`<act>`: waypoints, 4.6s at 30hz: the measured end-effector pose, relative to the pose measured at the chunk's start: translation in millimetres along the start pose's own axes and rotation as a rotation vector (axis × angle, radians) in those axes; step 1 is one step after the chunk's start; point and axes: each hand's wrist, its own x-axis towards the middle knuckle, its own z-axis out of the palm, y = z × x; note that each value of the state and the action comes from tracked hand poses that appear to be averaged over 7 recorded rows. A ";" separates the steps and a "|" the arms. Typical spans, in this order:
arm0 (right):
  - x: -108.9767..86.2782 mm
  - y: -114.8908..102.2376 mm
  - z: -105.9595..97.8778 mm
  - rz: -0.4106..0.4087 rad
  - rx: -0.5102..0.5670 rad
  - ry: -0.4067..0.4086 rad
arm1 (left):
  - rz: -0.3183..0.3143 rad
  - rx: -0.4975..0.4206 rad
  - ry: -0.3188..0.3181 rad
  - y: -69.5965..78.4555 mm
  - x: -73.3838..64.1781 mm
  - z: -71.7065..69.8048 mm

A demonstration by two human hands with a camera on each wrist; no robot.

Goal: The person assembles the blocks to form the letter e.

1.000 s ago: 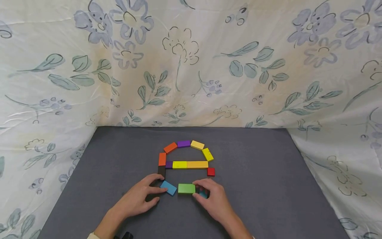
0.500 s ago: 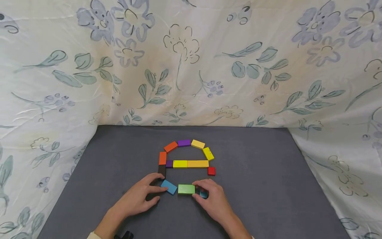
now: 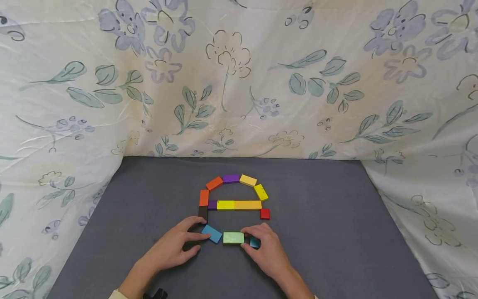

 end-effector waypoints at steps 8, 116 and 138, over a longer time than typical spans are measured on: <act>3.2 4.0 2.6 0.013 -0.003 -0.015 | -0.027 -0.012 -0.027 -0.6 2.6 -1.3; 25.7 41.0 -48.3 -0.040 0.004 -0.079 | -0.013 -0.005 0.009 -10.0 31.9 -1.3; 24.0 44.2 -41.5 -0.061 -0.048 -0.078 | 0.002 0.015 0.012 -12.0 31.7 0.4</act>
